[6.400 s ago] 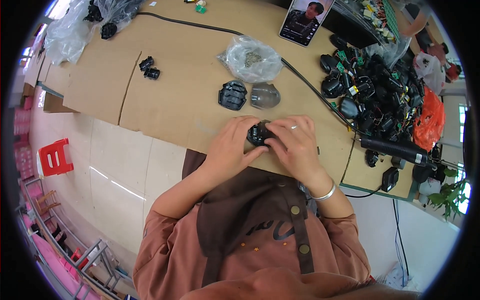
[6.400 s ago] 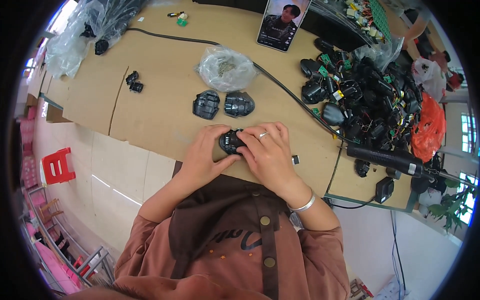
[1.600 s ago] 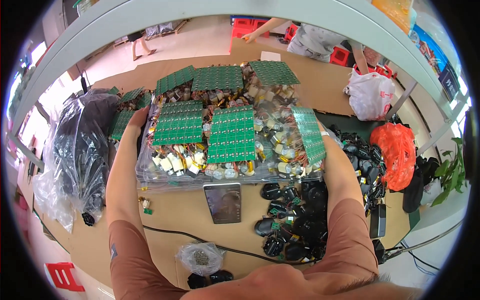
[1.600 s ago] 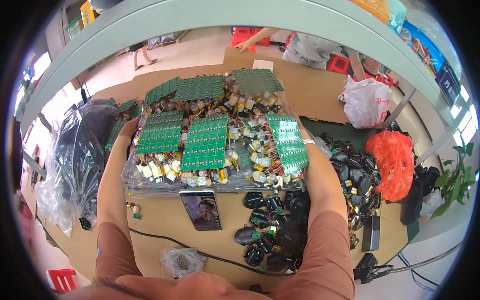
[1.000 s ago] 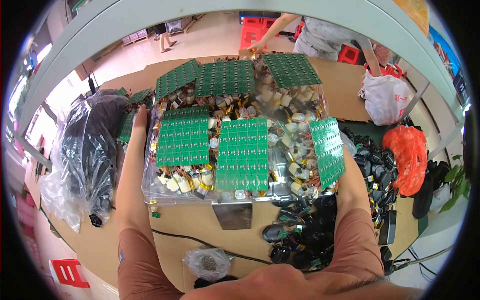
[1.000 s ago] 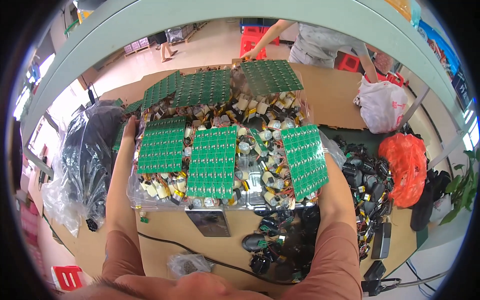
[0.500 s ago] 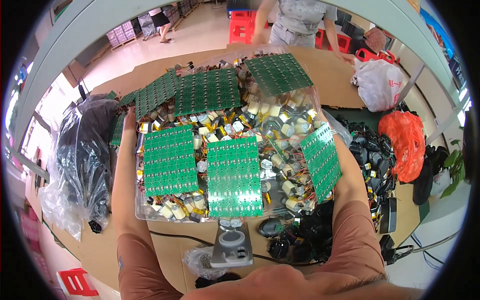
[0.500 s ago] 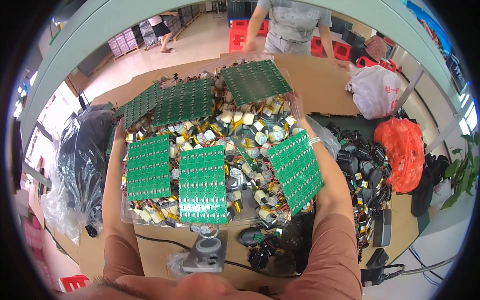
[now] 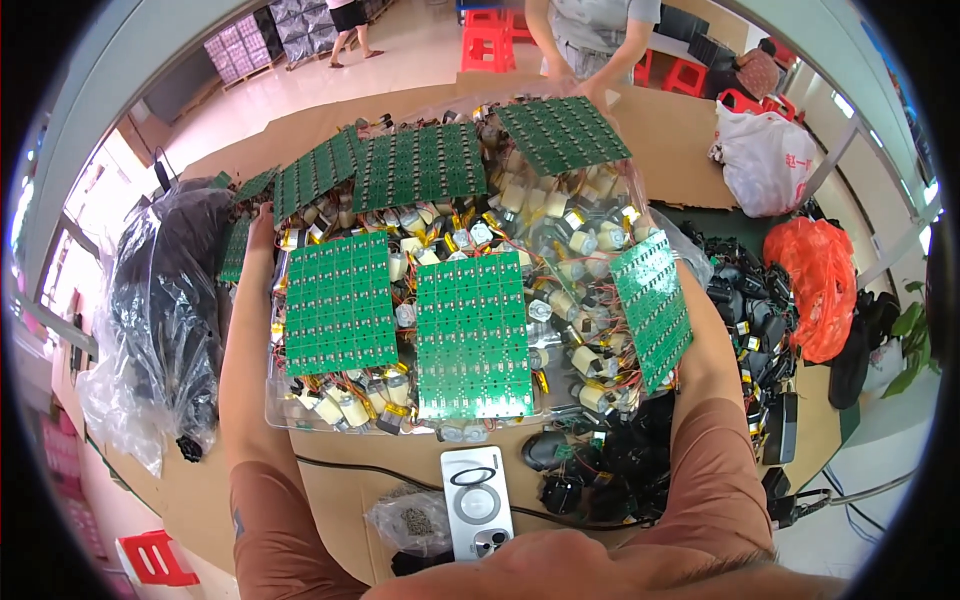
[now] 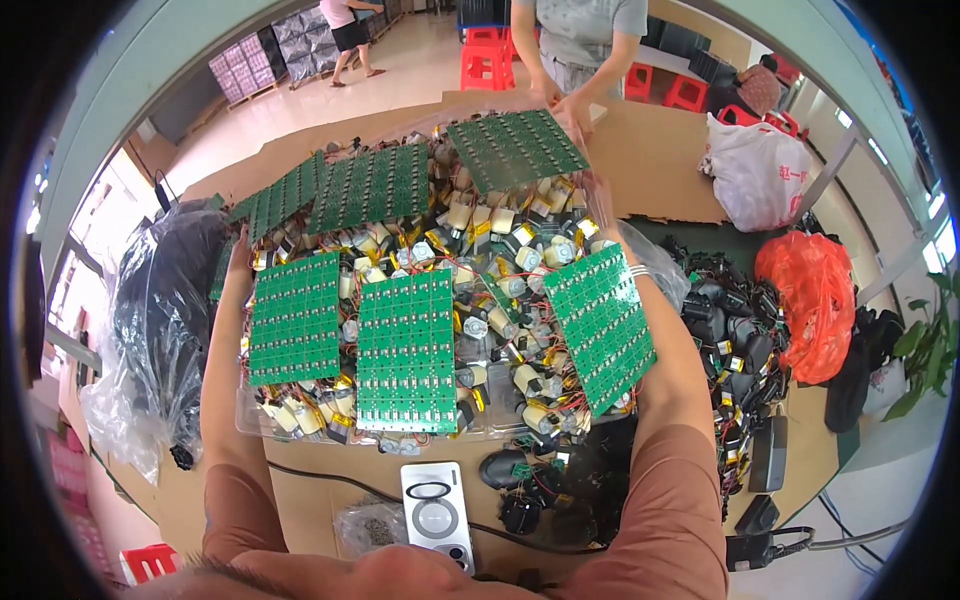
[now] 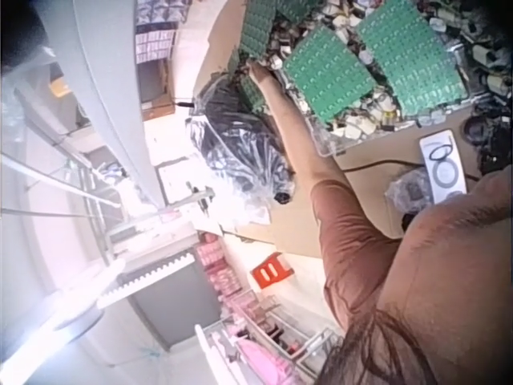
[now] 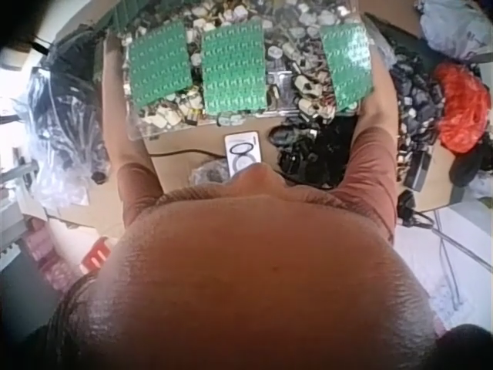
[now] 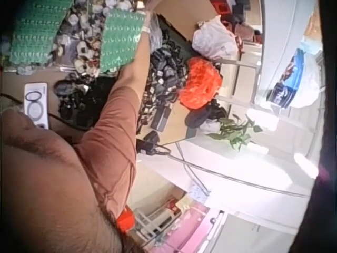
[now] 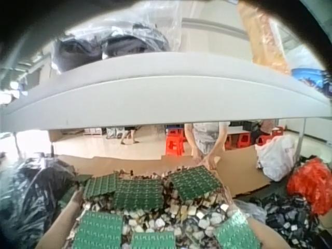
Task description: The person assembles electronic components, including circuit boards and batteries, into plastic shells using an electric screwdriver to secure them with screws.
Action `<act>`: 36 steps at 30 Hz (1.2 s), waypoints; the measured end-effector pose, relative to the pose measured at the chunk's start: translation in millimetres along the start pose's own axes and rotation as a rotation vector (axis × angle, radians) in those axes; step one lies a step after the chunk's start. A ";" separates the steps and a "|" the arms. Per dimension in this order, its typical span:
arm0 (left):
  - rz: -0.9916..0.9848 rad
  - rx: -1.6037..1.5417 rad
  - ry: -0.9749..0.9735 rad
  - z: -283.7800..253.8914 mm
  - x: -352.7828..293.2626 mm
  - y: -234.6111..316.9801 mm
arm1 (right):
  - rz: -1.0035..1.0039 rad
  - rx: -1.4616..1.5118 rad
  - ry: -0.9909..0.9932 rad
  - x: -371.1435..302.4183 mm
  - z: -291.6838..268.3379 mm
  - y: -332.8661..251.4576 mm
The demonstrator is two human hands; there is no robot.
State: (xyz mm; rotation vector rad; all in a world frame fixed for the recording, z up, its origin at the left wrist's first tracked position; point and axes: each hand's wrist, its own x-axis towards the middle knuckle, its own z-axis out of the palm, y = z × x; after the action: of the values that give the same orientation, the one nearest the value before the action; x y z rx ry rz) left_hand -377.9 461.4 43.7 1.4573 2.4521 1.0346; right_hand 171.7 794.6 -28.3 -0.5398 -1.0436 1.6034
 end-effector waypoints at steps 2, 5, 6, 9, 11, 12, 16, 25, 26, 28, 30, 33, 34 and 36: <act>0.032 0.180 -0.066 -2.8 5.4 -5.8 | 0.403 0.358 0.149 -1.1 0.2 -0.4; 0.038 0.217 -0.086 -3.4 9.2 -15.9 | -0.341 -0.331 -0.050 14.7 -13.2 46.5; 0.063 0.169 -0.092 0.1 21.4 -5.1 | -0.367 -0.332 -0.009 26.0 -43.6 60.6; 0.085 0.018 -0.107 14.9 46.2 -0.7 | -0.878 -1.196 0.091 50.7 -88.8 84.1; 0.018 -0.091 -0.070 15.2 33.9 -28.1 | -0.664 -0.800 -0.031 34.3 -34.2 70.3; -0.006 -0.151 -0.050 16.4 28.9 -37.2 | -0.439 -0.418 -0.124 20.1 -5.3 56.5; -0.050 -0.367 -0.021 25.5 39.0 -39.2 | -0.529 -0.055 -0.280 -3.4 26.5 32.6; -0.151 -0.143 0.057 43.0 64.2 -73.7 | -0.338 -0.669 0.028 -3.6 -5.3 38.0; -0.223 -0.183 0.048 46.9 65.0 -66.7 | -0.351 -0.603 -0.007 -1.2 -14.4 40.0; -0.121 -0.034 0.010 48.0 61.6 -49.4 | -0.376 -0.472 -0.069 6.4 -32.6 45.1; 0.000 0.075 0.033 42.7 59.9 -33.1 | -0.394 -0.338 -0.120 10.2 -41.7 48.9; -0.147 -0.115 0.057 44.6 57.2 -35.7 | -0.166 0.008 -0.099 13.8 -37.3 52.3; -0.174 -0.230 0.102 44.7 55.4 -54.0 | -0.290 -0.213 -0.088 20.7 -38.2 61.2; -0.264 -0.308 0.121 42.1 52.2 -53.0 | -0.296 -0.353 -0.056 27.8 -37.5 63.4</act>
State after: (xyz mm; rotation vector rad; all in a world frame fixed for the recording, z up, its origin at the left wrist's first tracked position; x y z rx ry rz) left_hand -427.5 508.3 -7.7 0.9766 2.3441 1.3955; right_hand 158.7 832.6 -96.1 -0.5467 -1.3921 1.1861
